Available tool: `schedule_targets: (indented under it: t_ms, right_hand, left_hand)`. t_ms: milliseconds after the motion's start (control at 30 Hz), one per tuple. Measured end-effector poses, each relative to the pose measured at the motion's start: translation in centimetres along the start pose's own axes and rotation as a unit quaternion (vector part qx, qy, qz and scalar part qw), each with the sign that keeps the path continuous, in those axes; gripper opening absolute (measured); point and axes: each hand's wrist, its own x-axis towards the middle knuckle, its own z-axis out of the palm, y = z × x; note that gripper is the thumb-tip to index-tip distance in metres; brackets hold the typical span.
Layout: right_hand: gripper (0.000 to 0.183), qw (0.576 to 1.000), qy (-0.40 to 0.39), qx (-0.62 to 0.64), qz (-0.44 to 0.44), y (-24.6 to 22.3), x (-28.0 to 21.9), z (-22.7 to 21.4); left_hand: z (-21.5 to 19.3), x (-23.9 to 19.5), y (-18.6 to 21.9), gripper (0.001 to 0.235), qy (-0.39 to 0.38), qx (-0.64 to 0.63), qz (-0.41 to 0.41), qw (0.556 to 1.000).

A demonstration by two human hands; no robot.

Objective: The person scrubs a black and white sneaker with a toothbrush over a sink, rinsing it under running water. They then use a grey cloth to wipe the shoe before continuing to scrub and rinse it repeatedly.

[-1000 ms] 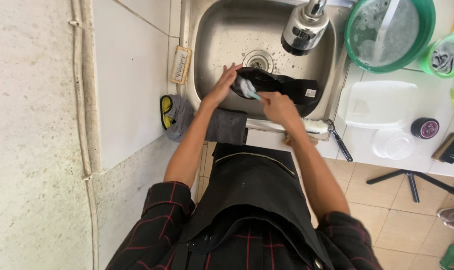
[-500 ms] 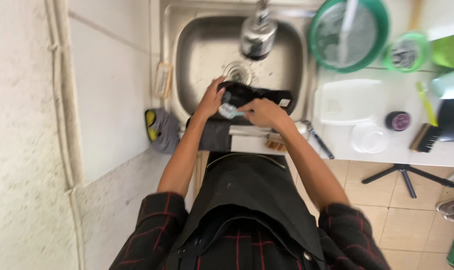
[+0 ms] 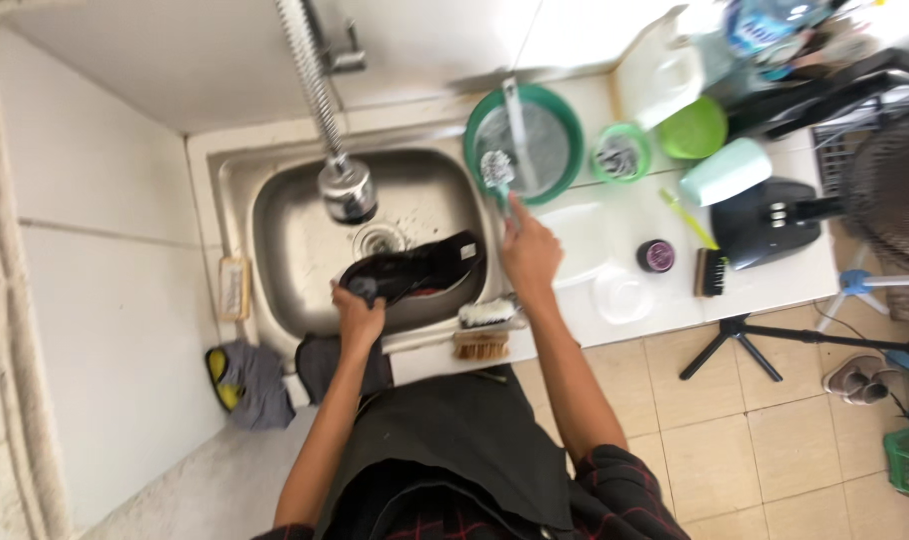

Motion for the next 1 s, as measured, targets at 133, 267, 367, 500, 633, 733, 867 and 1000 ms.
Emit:
schedule_targets:
  t_ms: [133,267,367,500,633,733,867,1000]
  right_hand:
    - [0.047,1.000,0.011,0.024,0.015,0.5,2.4,1.7]
    - [0.046,0.999,0.026,0.037,0.012,1.1,3.9,2.4]
    - [0.044,1.000,0.023,0.006,0.014,1.5,4.9,2.6]
    - [0.044,0.988,0.000,0.121,-0.091,2.7,3.2,1.5]
    - [0.043,0.951,-0.160,0.196,-0.179,0.3,-2.0,2.2]
    - [0.046,0.913,-0.337,0.168,-0.156,-4.6,-3.5,7.9]
    - [0.058,0.863,-0.470,0.155,-0.101,-8.8,-5.6,14.0]
    - [0.055,0.863,-0.491,0.045,-0.107,-7.8,-4.4,15.1]
  left_hand:
    - [0.2,0.0,1.1,0.128,-0.038,-0.069,-0.102,0.992]
    - [1.0,0.6,0.9,0.138,-0.013,-0.114,-0.121,0.986]
    - [1.4,1.5,0.4,0.142,0.025,-0.220,-0.065,0.973]
    - [1.3,4.2,-0.5,0.131,0.072,-0.169,-0.100,0.978]
    - [1.3,4.5,-1.0,0.111,0.075,-0.313,0.027,0.946]
    - [1.1,5.0,0.2,0.099,0.082,-0.411,0.034,0.907]
    - [1.8,5.8,0.2,0.070,0.139,-0.380,-0.002,0.914]
    - [1.9,6.7,-0.6,0.072,0.149,-0.324,0.037,0.933]
